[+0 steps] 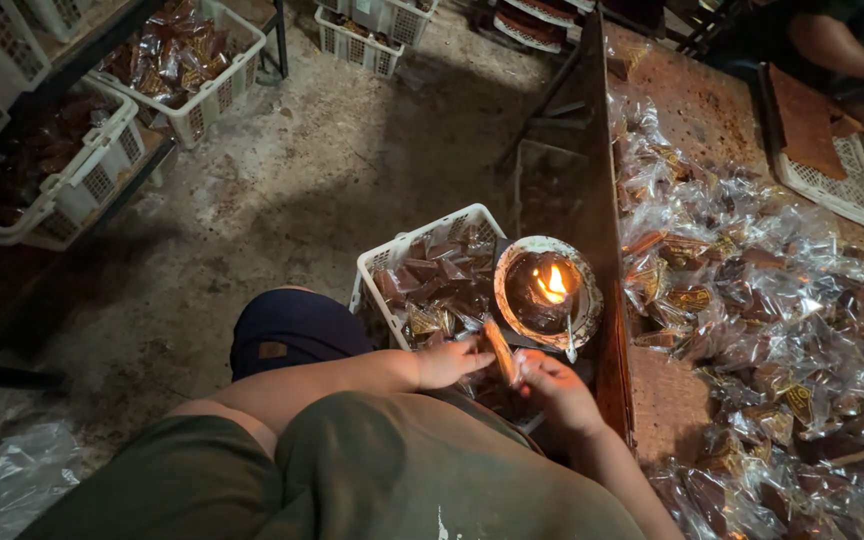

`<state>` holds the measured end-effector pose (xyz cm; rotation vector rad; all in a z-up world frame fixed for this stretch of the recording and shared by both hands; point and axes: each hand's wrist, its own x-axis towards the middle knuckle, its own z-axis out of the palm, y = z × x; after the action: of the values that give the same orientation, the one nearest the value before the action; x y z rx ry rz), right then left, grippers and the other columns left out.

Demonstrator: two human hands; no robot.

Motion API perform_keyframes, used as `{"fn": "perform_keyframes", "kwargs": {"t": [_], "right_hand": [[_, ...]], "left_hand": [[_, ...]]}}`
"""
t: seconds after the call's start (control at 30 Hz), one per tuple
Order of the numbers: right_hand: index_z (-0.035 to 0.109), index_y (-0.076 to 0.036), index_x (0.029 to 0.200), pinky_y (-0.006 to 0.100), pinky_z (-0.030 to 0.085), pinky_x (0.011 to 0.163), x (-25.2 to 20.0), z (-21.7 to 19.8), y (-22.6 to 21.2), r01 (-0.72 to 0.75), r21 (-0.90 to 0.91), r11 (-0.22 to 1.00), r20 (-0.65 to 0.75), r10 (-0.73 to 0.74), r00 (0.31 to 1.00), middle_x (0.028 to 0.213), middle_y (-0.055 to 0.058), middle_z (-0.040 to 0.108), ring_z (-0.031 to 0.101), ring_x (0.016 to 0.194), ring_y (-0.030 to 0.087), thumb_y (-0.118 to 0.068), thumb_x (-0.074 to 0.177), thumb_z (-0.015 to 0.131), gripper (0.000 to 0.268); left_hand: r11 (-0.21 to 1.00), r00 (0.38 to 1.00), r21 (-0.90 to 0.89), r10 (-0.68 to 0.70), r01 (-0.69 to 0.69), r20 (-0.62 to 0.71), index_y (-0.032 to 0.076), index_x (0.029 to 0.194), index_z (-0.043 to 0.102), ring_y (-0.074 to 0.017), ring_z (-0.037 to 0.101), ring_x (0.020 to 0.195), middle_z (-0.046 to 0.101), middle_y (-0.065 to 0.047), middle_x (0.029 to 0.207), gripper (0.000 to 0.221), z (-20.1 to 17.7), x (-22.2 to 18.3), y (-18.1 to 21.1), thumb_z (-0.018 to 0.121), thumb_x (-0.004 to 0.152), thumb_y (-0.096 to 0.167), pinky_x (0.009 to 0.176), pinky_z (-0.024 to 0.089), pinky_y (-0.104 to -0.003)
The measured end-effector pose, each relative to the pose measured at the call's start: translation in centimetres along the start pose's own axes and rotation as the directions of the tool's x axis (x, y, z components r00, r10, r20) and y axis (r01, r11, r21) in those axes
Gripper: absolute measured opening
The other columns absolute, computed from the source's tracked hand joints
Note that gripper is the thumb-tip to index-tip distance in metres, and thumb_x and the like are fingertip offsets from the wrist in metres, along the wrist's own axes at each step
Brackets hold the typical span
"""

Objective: Sealing small plastic bags containing food items by folding the top edge and passing it through a candle flame.

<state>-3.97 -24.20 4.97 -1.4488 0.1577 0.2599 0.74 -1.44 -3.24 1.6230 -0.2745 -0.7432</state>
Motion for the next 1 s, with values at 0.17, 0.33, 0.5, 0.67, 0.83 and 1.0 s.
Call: {"fn": "perform_keyframes", "kwargs": {"t": [0.17, 0.33, 0.5, 0.67, 0.83, 1.0], "right_hand": [[0.078, 0.002, 0.103, 0.032, 0.044, 0.069, -2.6, 0.5, -0.9, -0.327, -0.285, 0.901, -0.077, 0.319, 0.945, 0.082, 0.012, 0.070, 0.058, 0.070, 0.019, -0.031, 0.090, 0.073, 0.036], [0.073, -0.012, 0.112, 0.034, 0.051, 0.076, -2.1, -7.4, -4.0, -0.211, -0.634, 0.744, -0.381, -0.063, 0.922, 0.093, 0.007, 0.073, 0.066, 0.080, 0.020, -0.033, 0.098, 0.065, 0.027], [0.057, -0.008, 0.145, 0.063, 0.045, 0.099, -7.8, -12.5, -11.1, -0.598, -0.673, 0.435, -0.735, -0.306, 0.605, 0.146, 0.031, 0.047, 0.048, 0.128, 0.046, -0.041, 0.104, 0.057, 0.052], [0.036, -0.030, 0.159, 0.070, 0.028, 0.116, -8.5, -18.1, -7.8, -0.881, -0.446, 0.159, -0.893, -0.023, 0.449, 0.170, 0.016, 0.021, 0.018, 0.151, 0.046, -0.044, 0.095, 0.063, 0.071], [0.058, -0.018, 0.147, 0.061, 0.052, 0.092, -8.8, -15.6, -8.3, -0.674, -0.621, 0.400, -0.777, -0.203, 0.595, 0.131, 0.017, 0.065, 0.063, 0.114, 0.039, -0.030, 0.104, 0.061, 0.045], [0.073, -0.006, 0.135, 0.061, 0.058, 0.078, -7.7, -18.0, -6.2, -0.266, -0.896, 0.356, -0.429, -0.851, 0.302, 0.124, 0.025, 0.070, 0.068, 0.104, 0.044, -0.010, 0.103, 0.082, 0.035]], "left_hand": [[0.977, 0.973, -0.208, 0.087, -0.042, 0.213, 0.009, 0.124, 0.047, -0.0226, 0.073, 0.076, 0.068, -0.013, 0.096, 0.039, 0.4, -4.3, 6.2, 0.070, 0.094, 0.020, 0.068, 0.063, -0.031], [0.973, 0.977, -0.091, -0.209, 0.213, 0.051, 0.009, 0.125, 0.054, -0.0167, 0.070, 0.070, 0.072, -0.013, 0.098, 0.042, -0.4, -3.8, 5.7, 0.067, 0.096, 0.035, 0.065, 0.057, -0.026], [0.896, 0.916, -0.215, -0.401, 0.387, -0.021, 0.020, 0.162, 0.023, -0.0345, 0.060, 0.129, 0.052, -0.008, 0.152, 0.096, -1.1, -4.4, 6.1, 0.070, 0.084, 0.046, 0.110, 0.049, -0.038], [0.952, 0.951, -0.051, -0.305, 0.303, -0.040, 0.018, 0.146, 0.055, -0.0157, 0.064, 0.098, 0.068, -0.006, 0.121, 0.062, -0.3, -3.5, 4.3, 0.064, 0.090, 0.043, 0.086, 0.055, -0.030], [0.943, 0.946, 0.078, -0.325, 0.323, 0.009, 0.021, 0.144, 0.056, -0.0183, 0.064, 0.104, 0.065, -0.005, 0.123, 0.055, -0.4, -4.6, 6.5, 0.060, 0.094, 0.045, 0.093, 0.054, -0.031], [0.944, 0.951, 0.115, -0.310, 0.308, -0.002, 0.026, 0.141, 0.060, -0.0176, 0.066, 0.102, 0.069, -0.003, 0.118, 0.053, -0.2, -3.3, 4.5, 0.060, 0.092, 0.046, 0.090, 0.054, -0.030]]}}
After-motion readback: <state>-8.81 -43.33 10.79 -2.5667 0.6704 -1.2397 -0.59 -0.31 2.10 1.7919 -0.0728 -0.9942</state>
